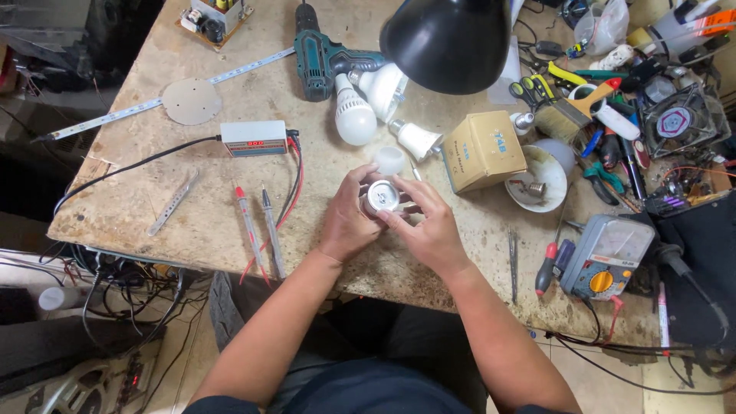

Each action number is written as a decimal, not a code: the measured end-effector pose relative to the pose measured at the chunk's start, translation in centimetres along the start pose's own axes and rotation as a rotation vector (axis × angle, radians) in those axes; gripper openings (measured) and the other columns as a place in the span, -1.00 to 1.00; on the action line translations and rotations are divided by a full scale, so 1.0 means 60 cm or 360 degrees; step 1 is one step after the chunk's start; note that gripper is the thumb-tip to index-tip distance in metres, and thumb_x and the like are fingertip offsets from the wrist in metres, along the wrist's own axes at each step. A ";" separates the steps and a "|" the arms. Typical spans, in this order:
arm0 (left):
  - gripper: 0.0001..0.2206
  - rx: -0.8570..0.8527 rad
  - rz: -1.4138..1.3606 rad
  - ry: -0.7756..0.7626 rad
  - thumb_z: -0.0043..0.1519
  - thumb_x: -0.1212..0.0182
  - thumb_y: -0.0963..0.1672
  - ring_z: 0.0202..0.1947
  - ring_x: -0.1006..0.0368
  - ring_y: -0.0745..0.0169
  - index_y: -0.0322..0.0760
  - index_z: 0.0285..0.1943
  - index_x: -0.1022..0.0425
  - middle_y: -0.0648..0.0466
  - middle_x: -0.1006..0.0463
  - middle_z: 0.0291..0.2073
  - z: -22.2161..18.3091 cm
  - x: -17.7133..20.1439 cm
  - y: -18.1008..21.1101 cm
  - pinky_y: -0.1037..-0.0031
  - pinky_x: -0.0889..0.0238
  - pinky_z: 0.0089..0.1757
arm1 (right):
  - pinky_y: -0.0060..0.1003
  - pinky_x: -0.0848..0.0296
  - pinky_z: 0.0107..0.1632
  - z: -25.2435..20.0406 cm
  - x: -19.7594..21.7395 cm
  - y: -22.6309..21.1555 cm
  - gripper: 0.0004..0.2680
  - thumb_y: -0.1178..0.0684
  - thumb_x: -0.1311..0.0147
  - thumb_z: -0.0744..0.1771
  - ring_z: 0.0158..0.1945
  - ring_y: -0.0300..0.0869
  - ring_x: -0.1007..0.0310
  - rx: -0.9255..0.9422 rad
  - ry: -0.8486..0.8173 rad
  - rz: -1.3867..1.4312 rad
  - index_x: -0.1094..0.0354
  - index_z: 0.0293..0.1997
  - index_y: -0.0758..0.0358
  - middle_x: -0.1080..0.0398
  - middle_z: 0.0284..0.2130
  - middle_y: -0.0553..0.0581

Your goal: Testing and repairing LED bulbs and circuit boards on a workbench using a multimeter and other tools

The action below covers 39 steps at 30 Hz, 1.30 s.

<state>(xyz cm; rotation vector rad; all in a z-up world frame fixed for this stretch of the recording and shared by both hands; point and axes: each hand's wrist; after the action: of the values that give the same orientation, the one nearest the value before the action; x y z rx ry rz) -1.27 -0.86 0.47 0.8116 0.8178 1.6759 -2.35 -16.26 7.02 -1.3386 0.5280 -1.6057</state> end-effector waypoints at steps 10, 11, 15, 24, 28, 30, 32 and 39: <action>-0.17 -0.0028 0.0252 -0.0134 -0.12 -0.70 -0.01 -0.11 -0.53 -0.13 -0.37 0.30 -0.33 -0.14 -0.48 -0.09 0.011 0.021 0.018 0.18 -0.51 -0.12 | -0.38 -0.59 -0.31 -0.137 0.097 0.031 -0.84 0.11 -0.22 0.33 -0.41 -0.17 -0.58 -0.0337 0.0423 0.0020 -0.57 0.00 0.20 -0.59 -0.38 0.12; -0.17 -0.0004 0.0365 -0.0134 -0.09 -0.70 0.02 -0.14 -0.53 -0.11 -0.40 0.30 -0.33 -0.14 -0.47 -0.11 0.011 0.024 0.020 0.20 -0.50 -0.15 | -0.44 -0.55 -0.51 -0.160 0.112 0.044 -0.85 0.07 -0.12 0.38 -0.67 -0.27 -0.50 -0.0432 0.0470 0.0077 -0.58 -0.02 0.16 -0.58 -0.53 0.07; -0.14 -0.0118 0.0445 -0.0149 -0.09 -0.72 0.00 -0.15 -0.47 -0.09 -0.41 0.33 -0.31 -0.13 -0.42 -0.11 0.012 0.001 0.001 0.24 -0.47 -0.17 | -0.42 -0.51 -0.53 -0.216 0.185 0.052 -0.80 0.04 0.02 0.42 -0.66 -0.24 -0.48 -0.0667 0.0733 0.0198 -0.53 0.08 0.19 -0.55 -0.56 0.20; -0.04 -0.0369 0.0594 -0.0023 -0.15 -0.68 0.10 0.00 -0.38 -0.27 -0.49 0.31 -0.23 -0.23 -0.37 -0.03 0.003 0.000 0.028 0.09 -0.36 0.02 | -0.32 -0.57 -0.35 -0.248 0.166 0.058 -0.76 0.24 -0.11 0.36 -0.47 -0.20 -0.49 -0.0700 0.0582 0.0121 -0.44 0.17 0.36 -0.53 -0.27 0.32; -0.62 -0.0358 0.0555 0.0162 0.14 -0.41 -0.12 -0.22 -0.40 -0.12 -0.32 0.07 -0.38 -0.08 -0.45 -0.21 -0.031 0.035 0.089 0.17 -0.30 -0.15 | -0.28 -0.61 -0.30 -0.241 0.114 0.034 -0.77 0.20 -0.12 0.35 -0.39 -0.18 -0.52 -0.0656 0.0401 0.0003 -0.48 0.14 0.32 -0.56 -0.24 0.27; -0.83 -0.0340 0.0592 0.0204 0.29 -0.20 -0.29 -0.35 -0.39 0.03 -0.20 -0.04 -0.44 0.03 -0.50 -0.29 -0.060 0.059 0.108 0.29 -0.23 -0.28 | -0.34 -0.65 -0.33 -0.233 0.091 0.018 -0.80 0.14 -0.04 0.39 -0.45 -0.26 -0.48 -0.0787 0.0265 0.0193 -0.49 0.09 0.33 -0.58 -0.34 0.20; -0.47 -0.0216 0.0667 0.0389 0.23 0.09 -0.38 0.09 -0.47 -0.04 -0.16 0.37 -0.36 -0.08 -0.38 0.09 -0.099 0.080 0.115 0.26 -0.46 0.02 | -0.41 -0.68 -0.23 -0.230 0.070 0.003 -0.79 0.10 -0.06 0.37 -0.42 -0.26 -0.60 -0.0503 0.0035 -0.0077 -0.52 0.08 0.27 -0.62 -0.39 0.09; -0.62 0.0448 0.1239 0.0541 0.27 -0.35 -0.18 -0.32 -0.55 -0.08 -0.27 0.25 -0.39 -0.09 -0.40 -0.20 -0.107 0.226 0.074 0.17 -0.53 -0.34 | -0.29 -0.59 -0.33 -0.129 -0.081 -0.048 -0.84 0.04 -0.20 0.32 -0.38 -0.12 -0.58 0.0442 -0.0219 -0.0416 -0.56 -0.02 -0.01 -0.54 -0.35 -0.05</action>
<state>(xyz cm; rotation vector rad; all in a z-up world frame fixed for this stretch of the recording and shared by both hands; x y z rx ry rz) -11.80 10.57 2.34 1.1507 1.0660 2.4687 -10.79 -12.62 4.43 -1.3322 0.0431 -1.7081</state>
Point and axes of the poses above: each hand's wrist, its own z-axis towards the middle knuckle, its own x-axis out of the back of the hand, y = z × x
